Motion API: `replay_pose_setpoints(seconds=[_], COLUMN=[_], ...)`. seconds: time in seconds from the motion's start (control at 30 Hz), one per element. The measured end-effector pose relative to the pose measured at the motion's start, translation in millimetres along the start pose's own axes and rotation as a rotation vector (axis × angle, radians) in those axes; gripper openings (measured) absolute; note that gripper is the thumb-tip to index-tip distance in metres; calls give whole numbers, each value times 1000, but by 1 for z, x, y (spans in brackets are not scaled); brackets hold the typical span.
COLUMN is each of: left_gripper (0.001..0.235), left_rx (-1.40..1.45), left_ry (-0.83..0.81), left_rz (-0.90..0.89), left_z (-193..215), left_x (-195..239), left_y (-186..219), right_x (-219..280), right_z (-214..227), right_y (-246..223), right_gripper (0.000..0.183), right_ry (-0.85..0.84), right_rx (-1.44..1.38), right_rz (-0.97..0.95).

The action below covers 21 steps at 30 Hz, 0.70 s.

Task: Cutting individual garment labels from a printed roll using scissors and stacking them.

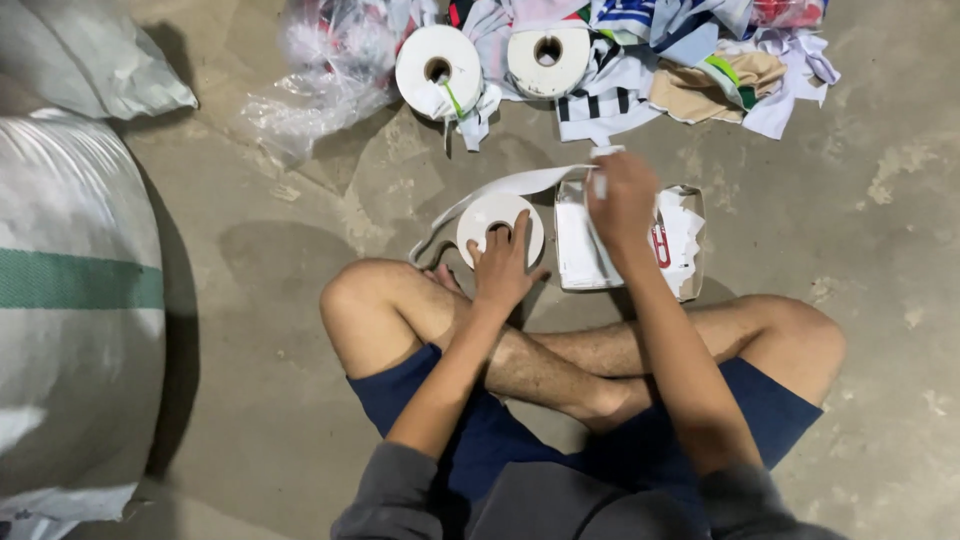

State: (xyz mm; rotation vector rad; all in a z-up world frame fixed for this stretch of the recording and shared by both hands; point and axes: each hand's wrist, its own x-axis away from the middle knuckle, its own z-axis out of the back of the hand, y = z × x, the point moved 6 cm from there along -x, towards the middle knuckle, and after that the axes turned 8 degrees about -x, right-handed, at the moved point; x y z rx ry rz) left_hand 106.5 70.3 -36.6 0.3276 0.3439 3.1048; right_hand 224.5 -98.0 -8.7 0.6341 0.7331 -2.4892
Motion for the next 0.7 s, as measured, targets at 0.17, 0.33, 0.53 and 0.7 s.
replay_pose_setpoints(seconds=[0.17, 0.33, 0.53, 0.7], left_gripper=[102, 110, 103, 113], left_rx=[-42, 36, -9, 25], left_ry=[-32, -137, -35, -96], left_rz=[39, -16, 41, 32], left_z=[-5, 14, -11, 4], left_x=[-3, 7, -12, 4], left_y=[-2, -12, -1, -23], right_x=[53, 104, 51, 47], right_z=[64, 60, 30, -47], right_y=[6, 25, -38, -33], right_gripper=[19, 35, 47, 54], right_ry=[-184, -670, -572, -699], right_rx=[296, 275, -113, -128], right_rz=[-101, -294, -382, -500])
